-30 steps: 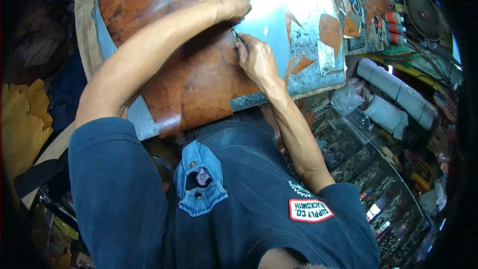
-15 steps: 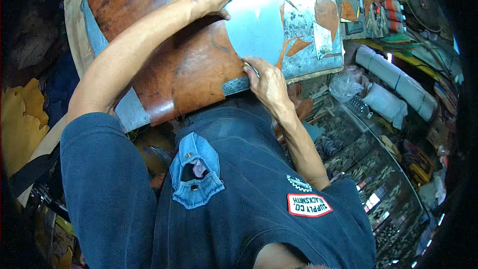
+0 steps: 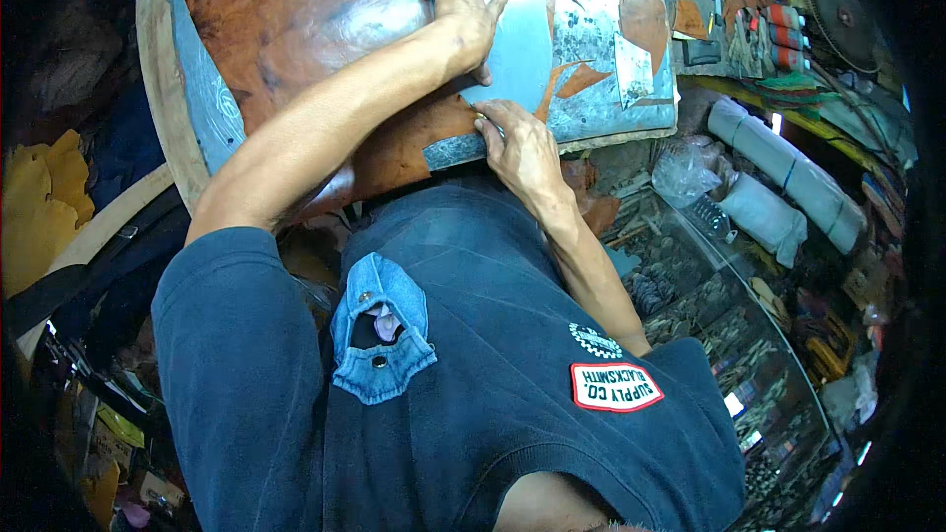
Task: Cutting out specific shoe component shapes from a large sheet of leather using a knife and templates.
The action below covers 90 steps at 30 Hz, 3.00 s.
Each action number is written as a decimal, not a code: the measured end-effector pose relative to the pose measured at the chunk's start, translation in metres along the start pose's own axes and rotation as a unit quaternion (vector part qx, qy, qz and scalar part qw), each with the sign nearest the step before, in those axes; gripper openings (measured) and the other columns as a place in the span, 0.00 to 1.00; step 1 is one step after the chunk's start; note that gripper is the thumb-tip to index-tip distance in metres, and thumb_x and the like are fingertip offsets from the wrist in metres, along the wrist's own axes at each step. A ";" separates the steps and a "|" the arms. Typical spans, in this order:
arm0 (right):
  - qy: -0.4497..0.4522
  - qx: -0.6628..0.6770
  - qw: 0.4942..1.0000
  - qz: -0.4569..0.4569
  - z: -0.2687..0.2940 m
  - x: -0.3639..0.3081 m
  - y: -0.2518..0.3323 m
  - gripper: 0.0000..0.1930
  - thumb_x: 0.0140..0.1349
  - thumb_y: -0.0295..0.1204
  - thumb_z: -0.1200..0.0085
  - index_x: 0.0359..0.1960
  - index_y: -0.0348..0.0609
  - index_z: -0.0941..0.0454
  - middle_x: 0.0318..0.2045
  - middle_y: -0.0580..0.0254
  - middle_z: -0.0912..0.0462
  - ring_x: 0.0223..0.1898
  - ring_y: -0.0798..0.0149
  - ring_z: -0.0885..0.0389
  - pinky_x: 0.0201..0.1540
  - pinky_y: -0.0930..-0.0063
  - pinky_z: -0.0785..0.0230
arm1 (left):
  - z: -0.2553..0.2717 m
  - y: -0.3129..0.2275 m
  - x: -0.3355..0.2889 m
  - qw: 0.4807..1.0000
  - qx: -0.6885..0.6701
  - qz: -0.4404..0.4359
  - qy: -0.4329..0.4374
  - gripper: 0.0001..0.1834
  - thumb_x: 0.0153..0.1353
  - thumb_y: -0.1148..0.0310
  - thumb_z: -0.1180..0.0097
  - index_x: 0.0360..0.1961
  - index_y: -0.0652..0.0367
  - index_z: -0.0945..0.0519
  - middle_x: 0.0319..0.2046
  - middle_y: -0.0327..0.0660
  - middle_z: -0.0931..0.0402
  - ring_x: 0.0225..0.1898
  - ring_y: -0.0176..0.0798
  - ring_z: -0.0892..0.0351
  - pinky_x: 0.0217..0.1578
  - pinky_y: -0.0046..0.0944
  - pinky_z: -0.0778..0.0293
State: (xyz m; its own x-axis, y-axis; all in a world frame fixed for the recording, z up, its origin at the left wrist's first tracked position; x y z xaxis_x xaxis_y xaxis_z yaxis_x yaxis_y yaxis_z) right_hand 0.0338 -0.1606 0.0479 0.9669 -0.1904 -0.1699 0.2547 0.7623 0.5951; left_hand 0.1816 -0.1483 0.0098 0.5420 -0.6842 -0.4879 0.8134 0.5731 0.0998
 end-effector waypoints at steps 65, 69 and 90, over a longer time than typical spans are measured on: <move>0.443 -0.178 0.758 0.444 0.057 0.138 -0.056 0.12 0.48 0.30 0.36 0.37 0.49 0.15 0.59 0.67 0.24 0.49 0.60 0.19 0.45 0.65 0.23 | -0.012 -0.003 -0.001 0.989 -0.095 0.101 0.059 0.69 0.26 0.45 0.22 0.72 0.30 0.50 0.72 0.56 0.59 0.69 0.68 0.53 0.60 0.53 0.34; 0.437 -0.190 0.730 0.491 0.056 0.163 -0.055 0.16 0.43 0.23 0.39 0.37 0.52 0.14 0.59 0.69 0.24 0.44 0.61 0.19 0.46 0.66 0.24 | -0.011 -0.002 -0.001 0.990 -0.076 0.101 0.055 0.68 0.28 0.43 0.23 0.72 0.32 0.49 0.71 0.57 0.57 0.69 0.68 0.51 0.61 0.52 0.34; 0.174 0.000 0.887 0.427 0.021 0.314 0.010 0.12 0.61 0.31 0.44 0.44 0.40 0.18 0.39 0.51 0.16 0.41 0.51 0.18 0.44 0.63 0.26 | 0.014 0.029 0.013 0.985 -0.123 0.115 0.038 0.61 0.37 0.42 0.28 0.71 0.47 0.45 0.71 0.53 0.54 0.69 0.63 0.53 0.65 0.54 0.46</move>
State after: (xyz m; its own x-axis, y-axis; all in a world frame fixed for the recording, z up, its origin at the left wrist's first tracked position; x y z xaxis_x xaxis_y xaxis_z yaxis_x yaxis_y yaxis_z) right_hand 0.3400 -0.2253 0.0174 0.7436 0.6595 0.1103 -0.5687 0.5369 0.6232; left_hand 0.2149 -0.1472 0.0183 0.6800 -0.4936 -0.5422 0.5904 0.8071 0.0057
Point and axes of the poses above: each hand's wrist, its own x-axis towards the middle knuckle, its own z-axis out of the back of the hand, y = z × x, the point moved 7 cm from there along x, towards the middle knuckle
